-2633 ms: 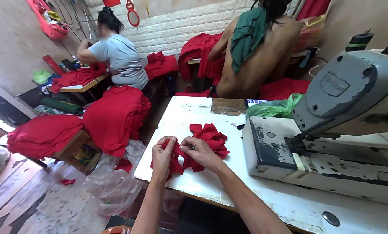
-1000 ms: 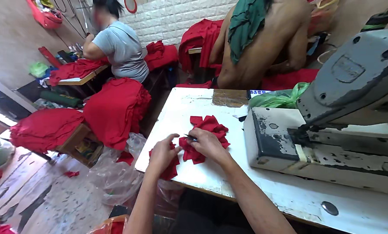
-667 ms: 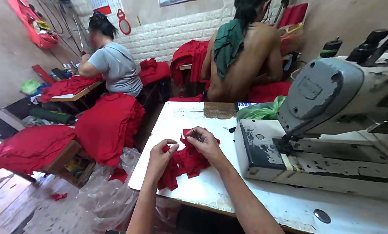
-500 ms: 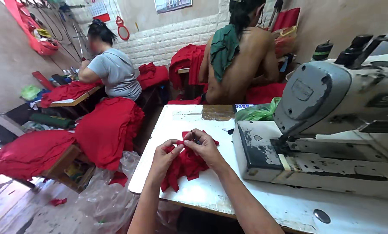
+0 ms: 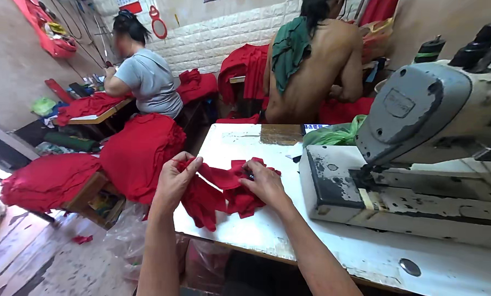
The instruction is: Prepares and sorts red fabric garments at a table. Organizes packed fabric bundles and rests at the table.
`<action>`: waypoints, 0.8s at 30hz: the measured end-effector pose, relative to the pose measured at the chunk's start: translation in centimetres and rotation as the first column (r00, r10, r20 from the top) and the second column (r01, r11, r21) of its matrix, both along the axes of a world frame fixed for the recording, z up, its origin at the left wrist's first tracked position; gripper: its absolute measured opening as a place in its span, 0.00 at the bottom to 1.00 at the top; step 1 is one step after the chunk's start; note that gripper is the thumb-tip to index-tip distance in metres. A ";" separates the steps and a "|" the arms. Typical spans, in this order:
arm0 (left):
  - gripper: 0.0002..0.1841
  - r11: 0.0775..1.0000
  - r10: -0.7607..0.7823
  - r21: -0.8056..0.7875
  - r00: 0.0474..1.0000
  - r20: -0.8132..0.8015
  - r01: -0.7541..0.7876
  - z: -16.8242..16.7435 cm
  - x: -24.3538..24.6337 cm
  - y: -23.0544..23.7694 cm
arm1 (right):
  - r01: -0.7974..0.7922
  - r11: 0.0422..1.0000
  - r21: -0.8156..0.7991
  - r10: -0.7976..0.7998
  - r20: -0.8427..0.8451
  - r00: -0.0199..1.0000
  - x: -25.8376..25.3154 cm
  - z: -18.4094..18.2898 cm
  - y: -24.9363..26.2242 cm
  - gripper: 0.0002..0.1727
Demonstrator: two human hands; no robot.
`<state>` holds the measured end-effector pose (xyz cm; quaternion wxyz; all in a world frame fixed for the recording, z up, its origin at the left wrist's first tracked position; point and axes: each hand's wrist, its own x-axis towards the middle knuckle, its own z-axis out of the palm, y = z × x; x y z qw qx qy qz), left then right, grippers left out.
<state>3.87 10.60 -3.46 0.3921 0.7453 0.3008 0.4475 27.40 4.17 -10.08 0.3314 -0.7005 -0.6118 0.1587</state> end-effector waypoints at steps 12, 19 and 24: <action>0.08 0.963 0.227 -0.080 0.938 -0.262 -0.256 -5.9 -5.2 -2.6 | -0.018 0.985 0.174 0.008 0.059 0.998 -4.3 0.6 -0.9 0.24; 0.09 0.960 0.248 -0.083 0.949 -0.192 -0.268 -6.9 -5.4 -3.2 | -0.288 0.898 0.332 0.174 0.334 0.926 -9.2 -0.5 -0.7 0.12; 0.08 0.967 0.224 -0.082 0.961 -0.164 -0.240 -6.9 -5.5 -3.2 | -0.336 0.887 0.315 0.200 0.393 0.897 -10.3 -1.2 1.0 0.10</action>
